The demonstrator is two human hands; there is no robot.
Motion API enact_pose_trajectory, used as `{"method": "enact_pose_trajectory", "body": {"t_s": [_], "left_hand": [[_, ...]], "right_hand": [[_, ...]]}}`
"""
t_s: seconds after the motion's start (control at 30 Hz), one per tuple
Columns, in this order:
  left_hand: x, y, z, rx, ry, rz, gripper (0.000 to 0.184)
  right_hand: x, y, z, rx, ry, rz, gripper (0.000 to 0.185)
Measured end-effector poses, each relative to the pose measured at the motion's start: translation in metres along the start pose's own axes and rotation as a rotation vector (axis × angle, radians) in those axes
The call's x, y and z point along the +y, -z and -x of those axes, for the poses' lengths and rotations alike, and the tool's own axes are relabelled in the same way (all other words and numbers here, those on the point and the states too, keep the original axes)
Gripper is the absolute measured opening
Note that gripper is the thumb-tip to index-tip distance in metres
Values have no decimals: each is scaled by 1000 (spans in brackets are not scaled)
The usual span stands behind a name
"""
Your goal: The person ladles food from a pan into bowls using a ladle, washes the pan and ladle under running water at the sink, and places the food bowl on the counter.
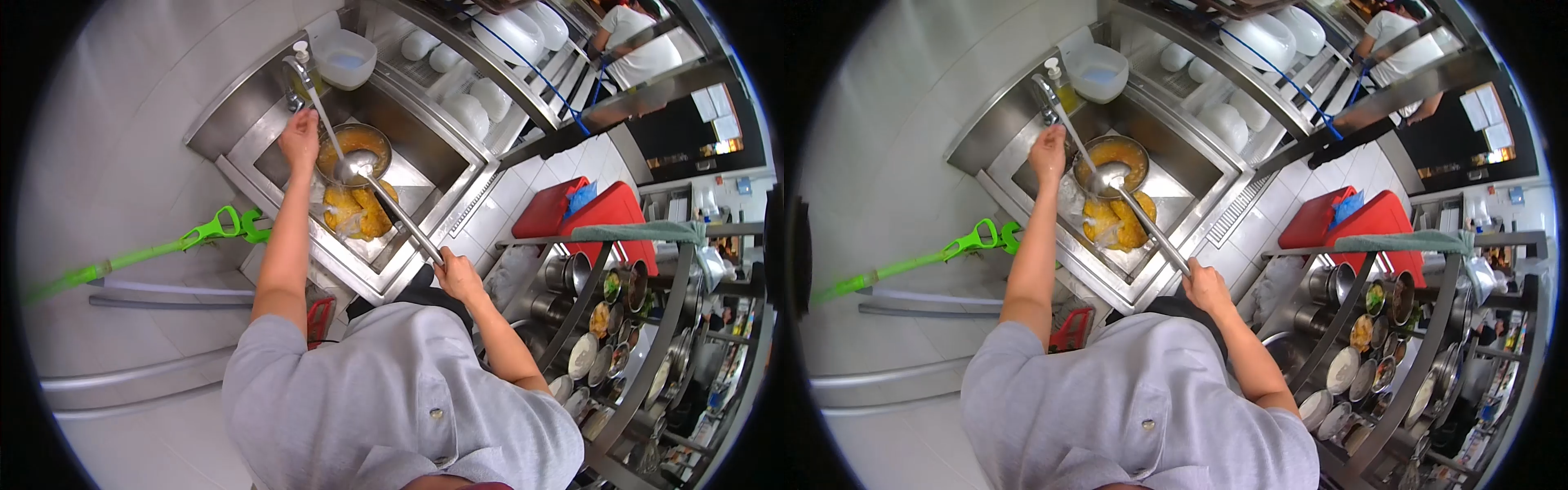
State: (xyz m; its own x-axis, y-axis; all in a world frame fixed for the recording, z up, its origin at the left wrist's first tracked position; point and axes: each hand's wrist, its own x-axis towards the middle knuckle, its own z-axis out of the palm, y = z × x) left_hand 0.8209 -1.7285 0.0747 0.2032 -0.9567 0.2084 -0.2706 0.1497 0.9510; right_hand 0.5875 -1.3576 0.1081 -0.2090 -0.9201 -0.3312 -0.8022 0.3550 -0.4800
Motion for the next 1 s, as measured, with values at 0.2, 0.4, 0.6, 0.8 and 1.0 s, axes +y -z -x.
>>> {"method": "enact_pose_trajectory", "body": {"t_s": [0.2,0.4,0.6,0.8,1.0], "left_hand": [[35,15,-39,-104,-261,-45,24],[35,-18,-90,-179,-269,-148,42],[18,-47,-61,-163,-97,-110,48],[3,-29,92,-296,-370,-482,36],[49,-20,264,-557,-969,-125,53]], "right_hand": [[9,-17,23,-49,-103,-65,39],[9,-11,63,66,-136,-159,31],[26,-19,113,279,-168,-191,25],[84,-47,182,401,64,-621,17],[87,-58,369,290,-210,-826,19]]}}
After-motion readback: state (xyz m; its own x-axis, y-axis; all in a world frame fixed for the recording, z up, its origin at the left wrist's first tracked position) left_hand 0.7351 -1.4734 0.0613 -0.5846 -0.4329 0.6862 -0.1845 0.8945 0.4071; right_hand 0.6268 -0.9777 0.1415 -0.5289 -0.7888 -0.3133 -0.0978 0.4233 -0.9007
